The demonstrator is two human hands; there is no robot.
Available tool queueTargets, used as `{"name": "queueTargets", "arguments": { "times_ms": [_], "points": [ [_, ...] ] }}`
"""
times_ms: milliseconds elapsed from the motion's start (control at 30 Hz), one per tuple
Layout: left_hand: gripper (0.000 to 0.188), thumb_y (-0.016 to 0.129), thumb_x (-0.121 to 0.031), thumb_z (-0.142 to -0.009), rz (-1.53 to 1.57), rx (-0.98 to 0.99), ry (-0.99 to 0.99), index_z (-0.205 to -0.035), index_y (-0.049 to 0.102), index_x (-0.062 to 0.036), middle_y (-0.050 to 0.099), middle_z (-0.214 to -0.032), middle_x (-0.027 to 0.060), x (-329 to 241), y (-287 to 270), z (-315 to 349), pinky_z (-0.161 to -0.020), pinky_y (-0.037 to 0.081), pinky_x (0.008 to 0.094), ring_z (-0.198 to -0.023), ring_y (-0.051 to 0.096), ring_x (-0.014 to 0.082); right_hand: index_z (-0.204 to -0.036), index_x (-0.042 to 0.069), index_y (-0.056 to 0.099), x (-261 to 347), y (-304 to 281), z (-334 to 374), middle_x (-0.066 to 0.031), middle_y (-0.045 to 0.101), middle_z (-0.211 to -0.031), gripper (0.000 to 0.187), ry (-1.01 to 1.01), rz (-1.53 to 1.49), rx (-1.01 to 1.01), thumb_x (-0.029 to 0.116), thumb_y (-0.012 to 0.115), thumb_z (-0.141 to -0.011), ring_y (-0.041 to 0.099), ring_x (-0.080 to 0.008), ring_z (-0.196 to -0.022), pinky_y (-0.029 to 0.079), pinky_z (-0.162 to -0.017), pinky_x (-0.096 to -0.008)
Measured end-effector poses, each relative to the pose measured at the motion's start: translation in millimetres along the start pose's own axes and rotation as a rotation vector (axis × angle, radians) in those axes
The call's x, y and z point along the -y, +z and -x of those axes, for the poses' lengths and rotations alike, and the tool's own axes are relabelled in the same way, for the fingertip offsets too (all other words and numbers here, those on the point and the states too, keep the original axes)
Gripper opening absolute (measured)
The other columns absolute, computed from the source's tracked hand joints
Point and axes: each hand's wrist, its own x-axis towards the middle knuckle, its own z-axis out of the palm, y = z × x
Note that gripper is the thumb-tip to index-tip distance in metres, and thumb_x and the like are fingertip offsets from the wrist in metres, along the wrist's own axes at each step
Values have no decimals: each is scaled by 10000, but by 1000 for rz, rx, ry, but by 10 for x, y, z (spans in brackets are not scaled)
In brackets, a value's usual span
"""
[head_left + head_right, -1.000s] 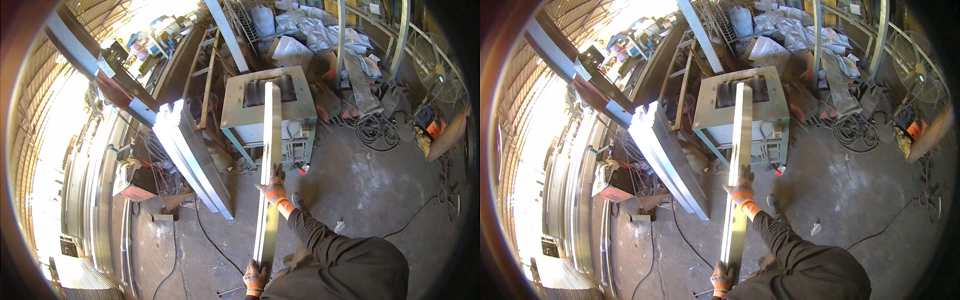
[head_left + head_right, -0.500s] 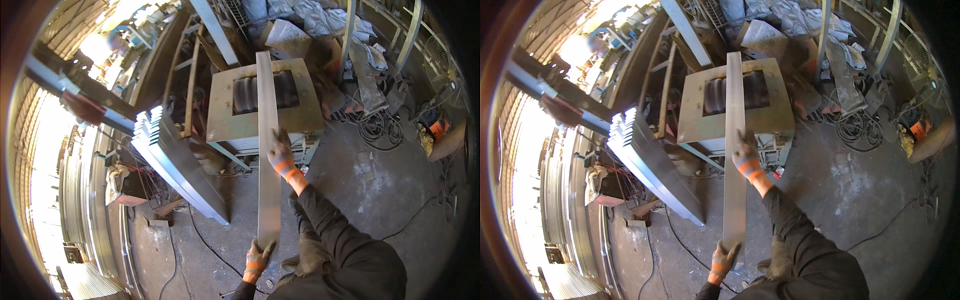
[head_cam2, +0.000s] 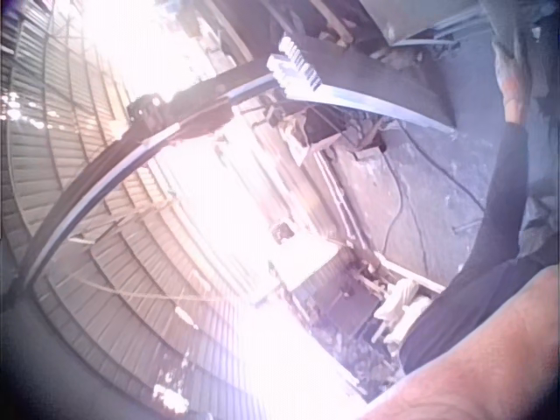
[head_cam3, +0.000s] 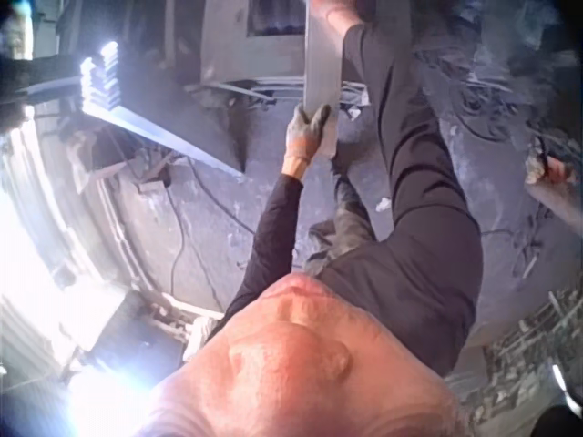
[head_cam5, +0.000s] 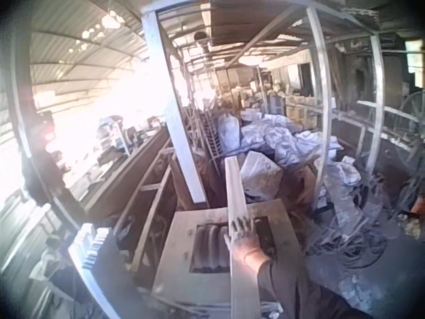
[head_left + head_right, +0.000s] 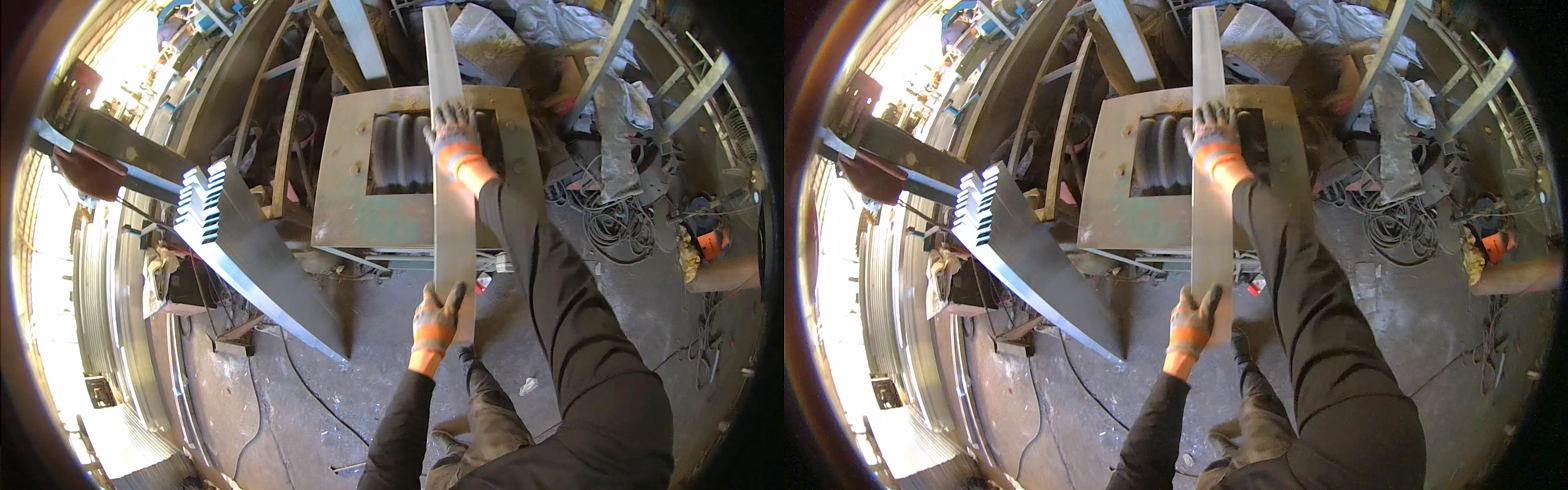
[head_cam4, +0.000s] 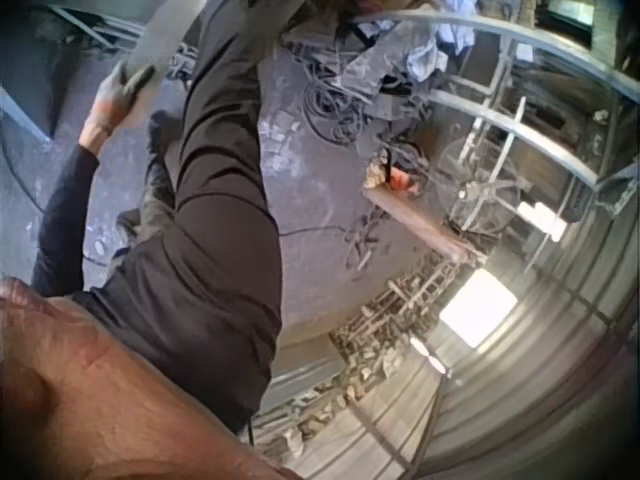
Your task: The person repeatedly feeds long metal profiles through a belt sander, flipping each piece to smooth multiple edges. After each pass, the person stacks the finished profiles with others nearby.
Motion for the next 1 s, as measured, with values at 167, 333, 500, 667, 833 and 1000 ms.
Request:
{"name": "queueTargets", "arguments": {
  "times_ms": [167,333,500,667,833,1000],
  "points": [
    [678,721,-626,-1096,-38,68,-130,-1439,615,-50,813,-1185,302,401,-156,1274,-967,592,605,-1135,752,550,-1731,94,525,325,-387,1277,-128,405,-1872,715,22,-104,43,533,493,-1168,334,-374,-1736,302,-1338,-750],
    [585,799,-557,-1080,-2,33,-195,-1329,694,-38,831,-1135,293,892,-425,2944,-914,632,533,-1112,805,500,-1722,60,531,769,-853,2898,-190,379,-1876,751,20,-108,65,518,559,-1127,320,-425,-1735,391,-1280,-666],
    [682,806,-622,-1052,4,49,-245,-1375,696,-31,837,-1191,285,1590,-745,4759,-956,626,523,-1162,804,482,-1719,26,513,1420,-1348,4718,-208,430,-1845,784,29,-224,36,523,581,-1117,352,-479,-1711,458,-1190,-622],
    [767,745,-704,-1048,-74,96,-289,-1480,677,-73,833,-1232,284,2024,-1226,6287,-1009,614,556,-1191,780,509,-1735,37,477,1983,-1870,6194,-226,443,-1827,802,59,-337,50,505,621,-1100,389,-459,-1686,448,-1160,-654],
    [753,811,-697,-1001,-92,32,-301,-1453,733,-100,852,-1216,234,2059,-1671,7217,-1016,624,521,-1195,799,451,-1793,45,384,2185,-1745,6987,-234,297,-1895,1134,189,-700,-98,589,867,-924,250,-446,-1757,233,-1399,-610],
    [693,845,-655,-996,-204,-153,-167,-1407,754,-104,865,-1121,202,2408,-1750,7597,-923,646,511,-1085,826,430,-1476,45,702,2247,-1715,7060,-84,776,-1390,644,793,-1811,297,318,966,-956,732,-258,-1247,626,-1067,-448]
  ]
}}
